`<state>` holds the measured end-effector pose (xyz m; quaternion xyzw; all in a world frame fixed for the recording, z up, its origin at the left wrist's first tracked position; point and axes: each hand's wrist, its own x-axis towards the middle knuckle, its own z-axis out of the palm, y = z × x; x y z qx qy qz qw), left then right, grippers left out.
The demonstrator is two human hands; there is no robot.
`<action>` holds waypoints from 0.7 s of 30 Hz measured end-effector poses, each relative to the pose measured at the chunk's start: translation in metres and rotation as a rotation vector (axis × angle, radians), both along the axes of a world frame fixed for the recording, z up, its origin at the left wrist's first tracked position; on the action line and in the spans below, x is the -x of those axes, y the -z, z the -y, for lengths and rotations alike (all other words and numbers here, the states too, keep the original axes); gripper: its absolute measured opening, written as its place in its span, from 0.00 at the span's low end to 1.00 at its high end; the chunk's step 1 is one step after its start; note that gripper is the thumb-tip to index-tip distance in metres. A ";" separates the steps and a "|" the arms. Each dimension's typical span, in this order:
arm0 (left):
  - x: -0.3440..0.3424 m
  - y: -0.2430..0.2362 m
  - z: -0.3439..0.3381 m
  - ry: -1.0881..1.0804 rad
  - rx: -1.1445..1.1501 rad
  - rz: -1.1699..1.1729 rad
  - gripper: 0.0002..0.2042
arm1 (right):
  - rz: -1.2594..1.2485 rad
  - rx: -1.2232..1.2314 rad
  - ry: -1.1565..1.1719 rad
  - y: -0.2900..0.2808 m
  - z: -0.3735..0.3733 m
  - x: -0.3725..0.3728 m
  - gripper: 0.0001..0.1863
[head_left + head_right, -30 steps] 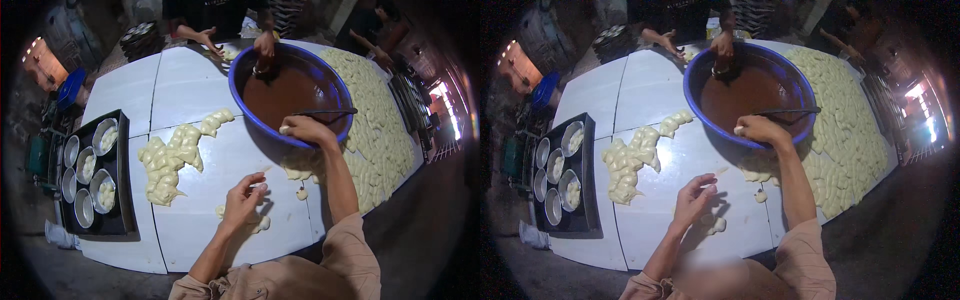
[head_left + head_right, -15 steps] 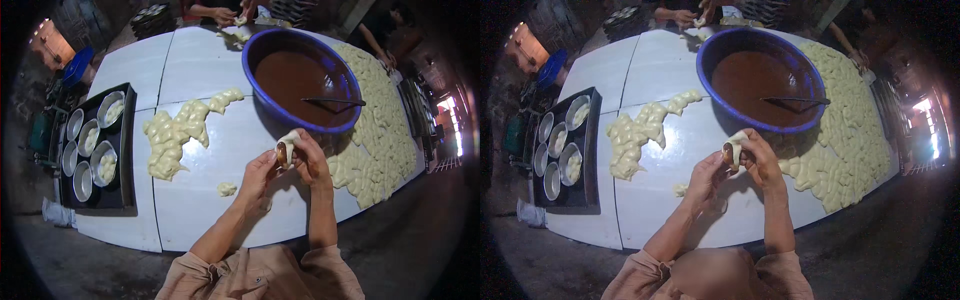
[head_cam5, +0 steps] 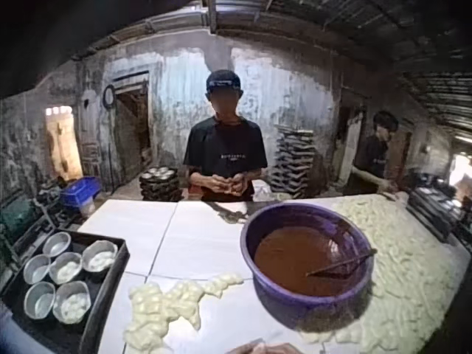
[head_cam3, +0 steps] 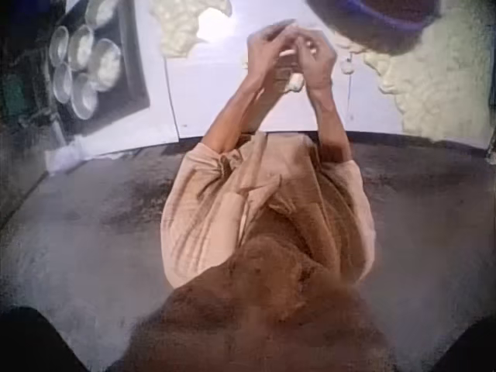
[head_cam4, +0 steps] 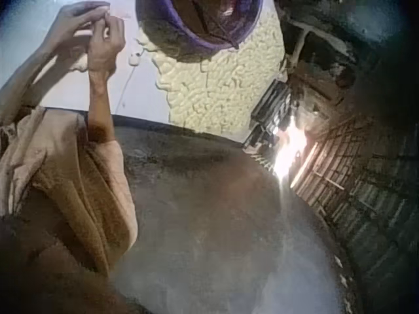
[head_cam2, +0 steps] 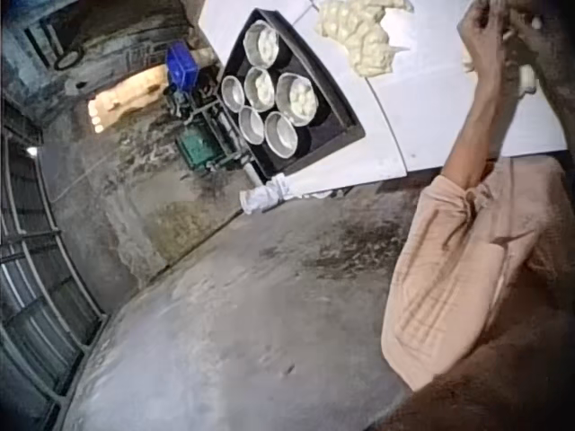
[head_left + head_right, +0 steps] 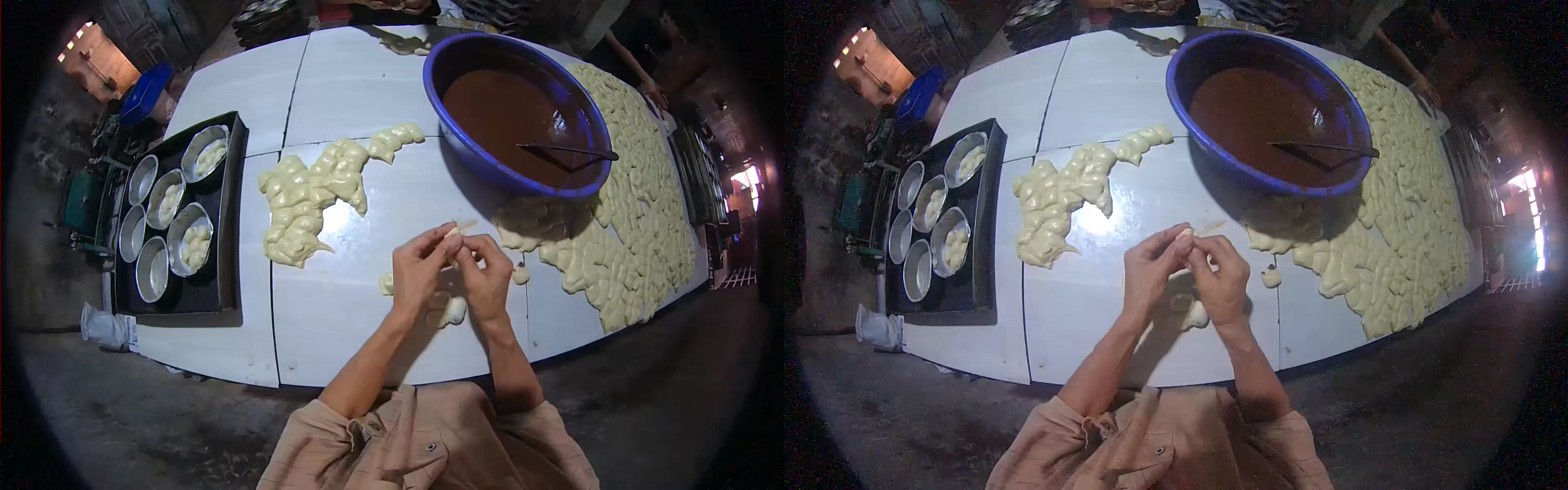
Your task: The person folds and shapes dough pieces around filling by hand, groups them together, and places the assembled dough clusters into baking tins on a tray.
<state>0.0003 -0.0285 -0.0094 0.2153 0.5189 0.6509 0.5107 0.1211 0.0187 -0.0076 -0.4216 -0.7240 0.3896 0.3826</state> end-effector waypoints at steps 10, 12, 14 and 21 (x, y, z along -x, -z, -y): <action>0.023 -0.022 0.013 0.220 0.086 0.037 0.17 | -0.327 0.152 -0.261 0.003 0.004 -0.017 0.12; 0.020 -0.025 0.016 0.249 0.029 0.064 0.15 | -0.363 0.101 -0.253 0.010 -0.002 -0.018 0.10; 0.022 -0.019 0.017 0.259 0.030 0.049 0.14 | -0.486 0.165 -0.176 0.005 0.005 -0.010 0.06; 0.013 -0.006 0.027 0.267 0.059 0.144 0.12 | -0.341 0.036 -0.022 0.009 0.004 0.003 0.11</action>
